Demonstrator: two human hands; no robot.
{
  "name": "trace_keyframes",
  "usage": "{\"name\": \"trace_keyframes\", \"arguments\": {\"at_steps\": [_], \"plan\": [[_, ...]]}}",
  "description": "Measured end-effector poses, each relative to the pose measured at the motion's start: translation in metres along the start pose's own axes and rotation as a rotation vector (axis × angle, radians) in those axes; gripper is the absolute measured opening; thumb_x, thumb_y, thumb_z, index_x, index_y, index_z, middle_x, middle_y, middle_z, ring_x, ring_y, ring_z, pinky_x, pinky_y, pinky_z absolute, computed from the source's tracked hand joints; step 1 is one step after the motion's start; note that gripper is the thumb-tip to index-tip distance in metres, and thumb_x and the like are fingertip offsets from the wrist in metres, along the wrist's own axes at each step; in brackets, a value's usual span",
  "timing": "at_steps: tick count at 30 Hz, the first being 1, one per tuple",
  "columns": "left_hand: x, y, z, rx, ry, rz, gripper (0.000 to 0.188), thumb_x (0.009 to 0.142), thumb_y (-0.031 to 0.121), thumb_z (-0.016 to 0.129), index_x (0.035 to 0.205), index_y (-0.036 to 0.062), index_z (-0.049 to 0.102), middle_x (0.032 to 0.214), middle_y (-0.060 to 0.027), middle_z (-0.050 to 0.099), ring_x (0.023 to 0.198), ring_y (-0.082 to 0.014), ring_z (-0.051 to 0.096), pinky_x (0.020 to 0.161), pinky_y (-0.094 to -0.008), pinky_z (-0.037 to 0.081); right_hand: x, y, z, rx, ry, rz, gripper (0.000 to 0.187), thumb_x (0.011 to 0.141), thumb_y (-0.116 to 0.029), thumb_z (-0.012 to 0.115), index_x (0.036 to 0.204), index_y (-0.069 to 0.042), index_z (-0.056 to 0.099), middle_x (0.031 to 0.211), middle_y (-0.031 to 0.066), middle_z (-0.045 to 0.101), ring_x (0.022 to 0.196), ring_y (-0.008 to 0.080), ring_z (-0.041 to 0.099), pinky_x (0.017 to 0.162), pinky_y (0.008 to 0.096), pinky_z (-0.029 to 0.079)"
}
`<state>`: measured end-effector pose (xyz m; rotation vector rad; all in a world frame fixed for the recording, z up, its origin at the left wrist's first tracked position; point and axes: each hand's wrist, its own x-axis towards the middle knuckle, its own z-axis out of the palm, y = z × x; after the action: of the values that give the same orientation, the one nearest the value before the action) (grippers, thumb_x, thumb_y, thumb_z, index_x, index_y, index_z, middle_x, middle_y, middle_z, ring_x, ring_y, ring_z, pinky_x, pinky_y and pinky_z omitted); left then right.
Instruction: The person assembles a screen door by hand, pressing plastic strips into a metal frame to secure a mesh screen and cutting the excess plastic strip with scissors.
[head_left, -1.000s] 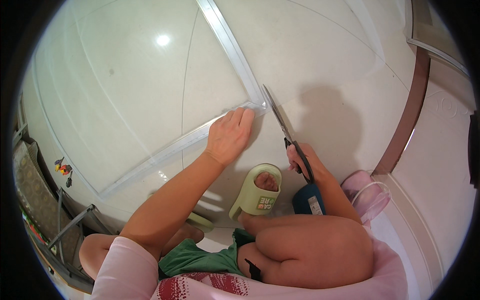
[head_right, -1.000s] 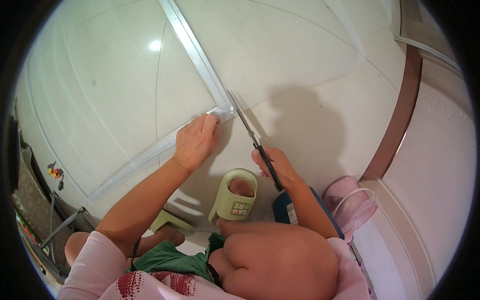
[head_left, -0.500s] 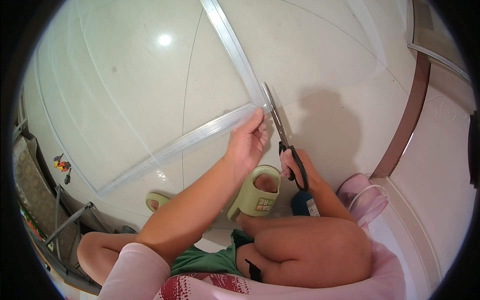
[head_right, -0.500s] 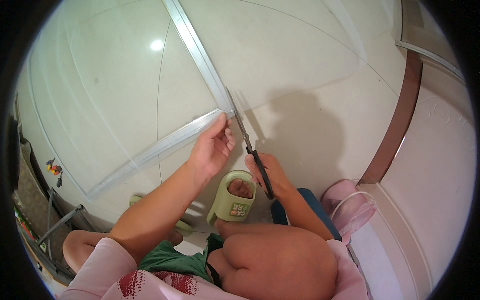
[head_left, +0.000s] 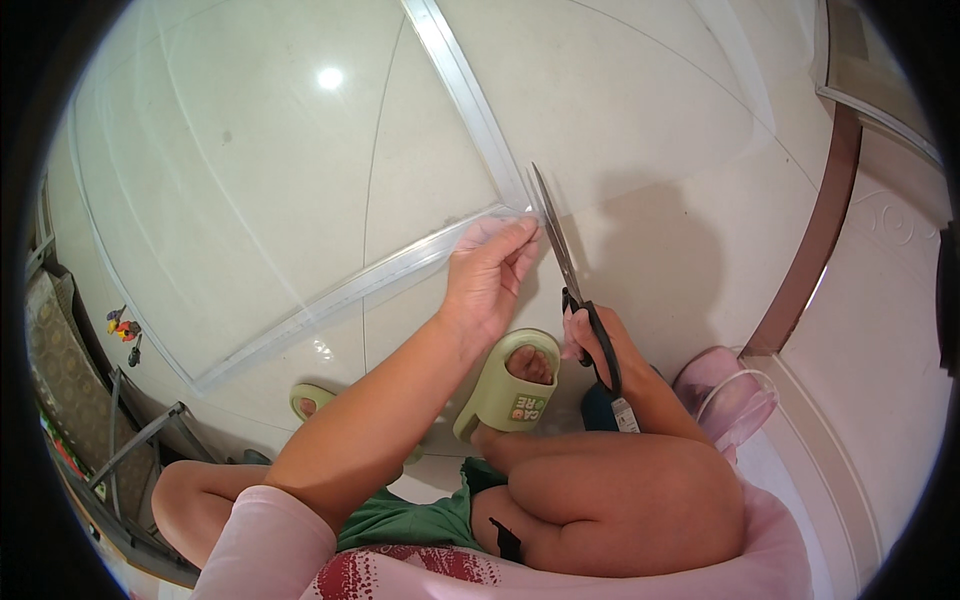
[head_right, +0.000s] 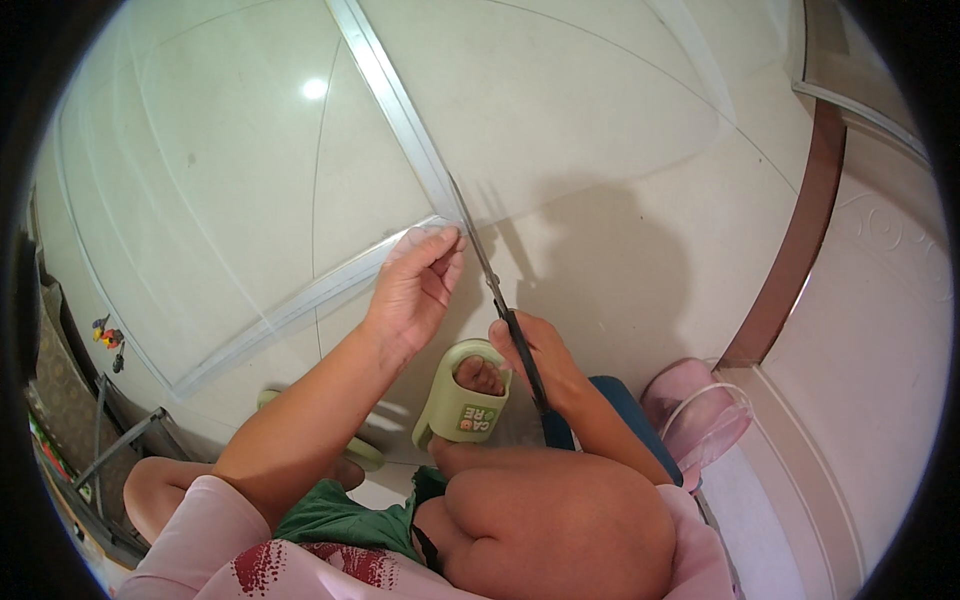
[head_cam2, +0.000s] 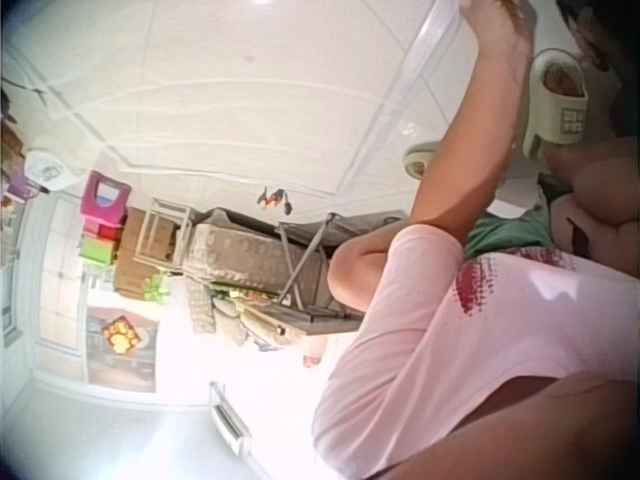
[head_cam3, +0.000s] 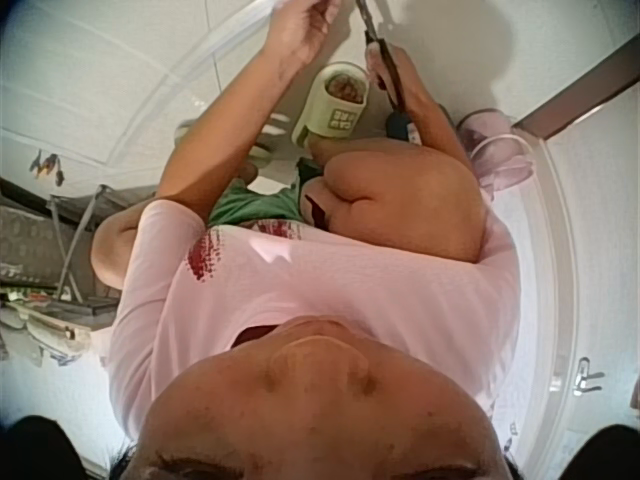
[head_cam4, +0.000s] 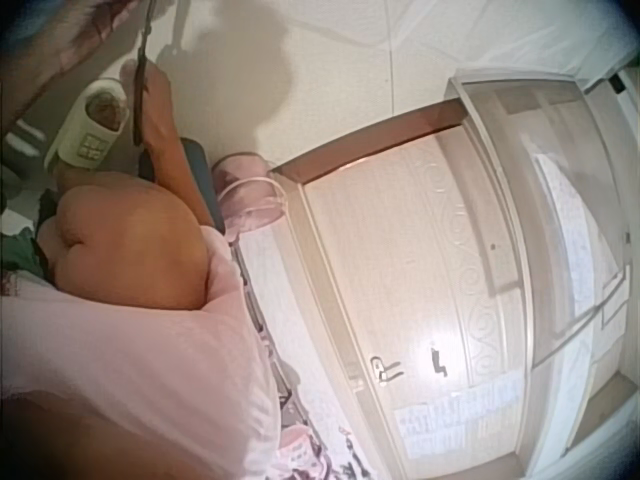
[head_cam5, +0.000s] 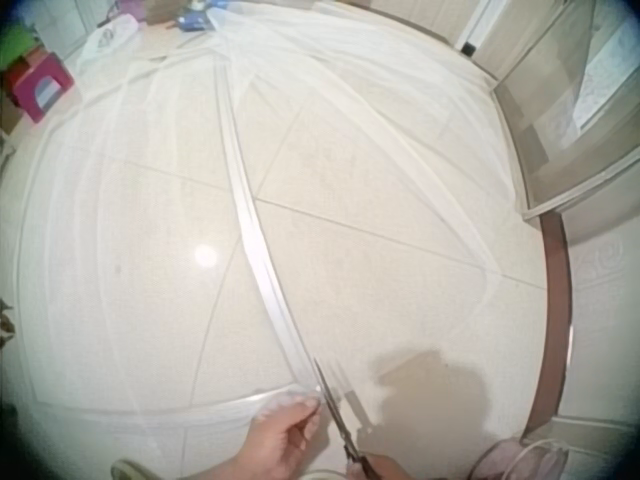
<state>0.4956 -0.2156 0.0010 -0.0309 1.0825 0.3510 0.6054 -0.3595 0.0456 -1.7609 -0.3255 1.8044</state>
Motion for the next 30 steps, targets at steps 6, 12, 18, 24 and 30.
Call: {"name": "trace_keyframes", "arguments": {"at_steps": [6, 12, 18, 24, 30], "plan": [[-0.002, 0.000, 0.008, -0.032, -0.023, -0.012, 0.008, 0.082, 0.004, 0.066, 0.088, 0.0055, 0.061, 0.089, -0.0038, 0.066, 0.085, -0.0121, 0.063, 0.077, -0.0211, 0.053, -0.005, -0.002, -0.001, -0.036, 0.046, -0.001, 0.064, 0.089, -0.064, 0.044, 0.076, -0.002, 0.048, 0.068, 0.0028, 0.045, 0.061, 0.0129, 0.049, 0.056, 0.0285, 0.044], [-0.003, 0.000, 0.011, -0.029, 0.009, -0.024, 0.010, 0.082, 0.003, 0.066, 0.090, 0.0050, 0.060, 0.090, -0.0041, 0.065, 0.085, -0.0129, 0.063, 0.080, -0.0214, 0.053, -0.005, -0.004, -0.001, -0.060, 0.056, 0.005, 0.066, 0.088, -0.065, 0.043, 0.075, -0.001, 0.049, 0.066, 0.0040, 0.046, 0.059, 0.0130, 0.050, 0.053, 0.0289, 0.044], [-0.004, 0.002, 0.009, -0.031, 0.015, -0.012, 0.011, 0.082, 0.002, 0.066, 0.090, 0.0045, 0.060, 0.090, -0.0049, 0.065, 0.086, -0.0138, 0.063, 0.081, -0.0218, 0.053, -0.002, 0.001, 0.000, -0.041, 0.055, -0.016, 0.068, 0.087, -0.067, 0.044, 0.073, 0.000, 0.049, 0.065, 0.0038, 0.046, 0.058, 0.0129, 0.050, 0.052, 0.0285, 0.044], [-0.002, 0.001, 0.009, -0.041, 0.022, -0.014, 0.011, 0.082, 0.001, 0.066, 0.089, 0.0043, 0.059, 0.090, -0.0052, 0.065, 0.086, -0.0144, 0.064, 0.081, -0.0220, 0.054, -0.001, 0.002, 0.001, -0.036, 0.065, -0.006, 0.066, 0.087, -0.065, 0.045, 0.071, -0.001, 0.049, 0.062, 0.0027, 0.046, 0.054, 0.0122, 0.050, 0.051, 0.0283, 0.043], [-0.001, 0.000, 0.009, -0.051, 0.035, -0.017, 0.011, 0.081, 0.001, 0.066, 0.089, 0.0038, 0.059, 0.090, -0.0056, 0.065, 0.086, -0.0143, 0.064, 0.080, -0.0217, 0.055, 0.000, 0.002, 0.002, -0.053, 0.086, -0.018, 0.057, 0.091, -0.056, 0.048, 0.069, -0.004, 0.047, 0.056, 0.0007, 0.043, 0.050, 0.0100, 0.046, 0.049, 0.0269, 0.043]]}}
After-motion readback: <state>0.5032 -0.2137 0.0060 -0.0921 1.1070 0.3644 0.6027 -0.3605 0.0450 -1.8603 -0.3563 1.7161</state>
